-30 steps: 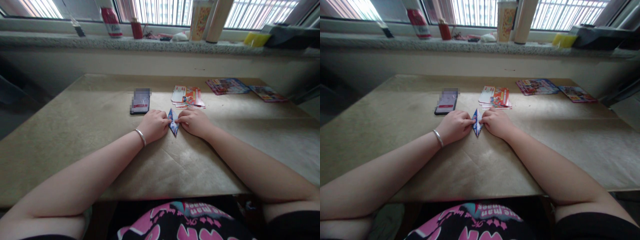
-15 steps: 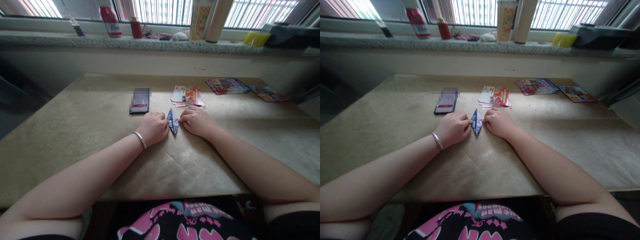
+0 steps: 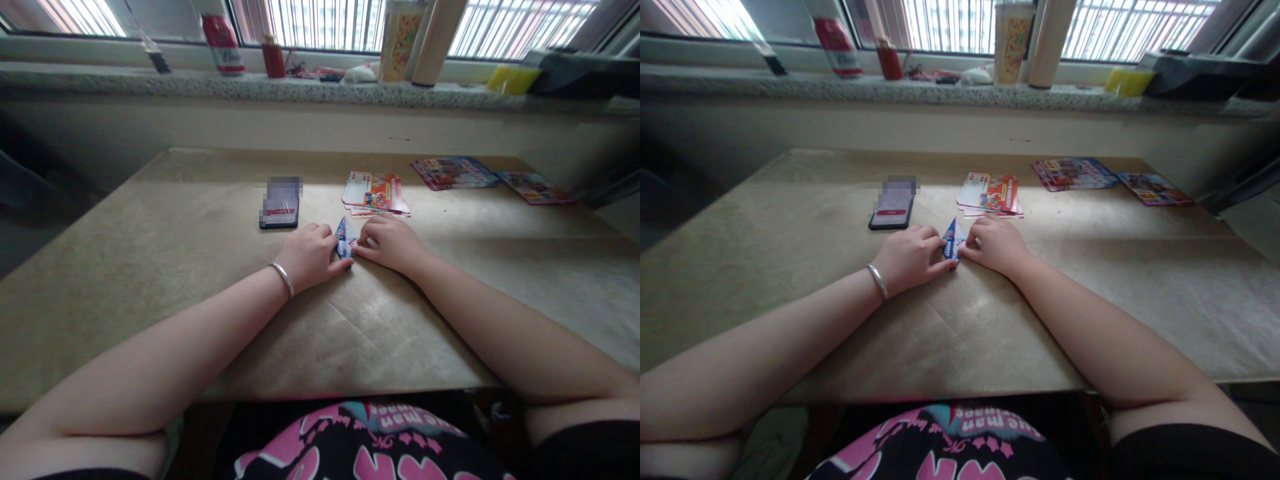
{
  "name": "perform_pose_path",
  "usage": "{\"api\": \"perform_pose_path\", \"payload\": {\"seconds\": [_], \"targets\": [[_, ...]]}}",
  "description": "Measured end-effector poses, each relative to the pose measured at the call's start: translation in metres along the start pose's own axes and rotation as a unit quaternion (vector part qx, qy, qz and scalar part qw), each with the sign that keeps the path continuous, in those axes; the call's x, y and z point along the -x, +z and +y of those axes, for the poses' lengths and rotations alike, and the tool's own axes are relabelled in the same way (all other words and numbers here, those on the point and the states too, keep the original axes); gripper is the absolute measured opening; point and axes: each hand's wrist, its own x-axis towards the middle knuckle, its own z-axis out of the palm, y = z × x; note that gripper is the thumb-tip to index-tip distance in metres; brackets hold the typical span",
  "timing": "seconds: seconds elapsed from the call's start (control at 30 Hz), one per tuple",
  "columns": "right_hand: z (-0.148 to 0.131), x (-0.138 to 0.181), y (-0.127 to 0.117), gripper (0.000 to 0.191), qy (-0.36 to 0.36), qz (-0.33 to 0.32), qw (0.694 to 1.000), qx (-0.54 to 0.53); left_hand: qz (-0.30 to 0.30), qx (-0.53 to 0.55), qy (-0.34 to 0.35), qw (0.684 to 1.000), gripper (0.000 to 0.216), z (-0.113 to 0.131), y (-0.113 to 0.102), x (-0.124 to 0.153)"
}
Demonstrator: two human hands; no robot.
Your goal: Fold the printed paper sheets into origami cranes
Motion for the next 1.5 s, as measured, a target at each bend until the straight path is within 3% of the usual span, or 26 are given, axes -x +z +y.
{"api": "perform_pose_path", "payload": {"seconds": [0.4, 0.63, 0.8, 1.0, 1.17, 1.5], "targets": [[0.010, 0.000, 0.003, 0.010, -0.084, 0.030, 0.992, -0.090, -0.011, 0.003, 0.001, 1.000, 0.052, 0.003, 0.001, 0.003], [0.010, 0.000, 0.005, 0.010, -0.095, 0.032, 0.991, -0.086, -0.008, 0.049, 0.004, 0.999, 0.047, -0.002, 0.005, 0.002], [0.007, 0.000, 0.004, 0.021, -0.079, 0.020, 0.995, -0.050, -0.022, 0.054, 0.016, 0.998, 0.063, -0.001, 0.004, 0.003], [0.005, 0.001, 0.000, 0.019, -0.096, 0.034, 0.993, -0.058, 0.001, 0.065, 0.027, 0.998, 0.042, -0.002, 0.009, 0.001], [0.006, 0.001, 0.002, 0.019, -0.107, 0.045, 0.991, -0.066, 0.024, 0.085, 0.067, 0.994, 0.039, -0.011, 0.017, -0.002], [0.007, 0.002, 0.000, 0.022, -0.106, -0.007, 0.992, -0.068, 0.017, 0.100, 0.079, 0.992, 0.034, -0.018, 0.018, -0.004]]}}
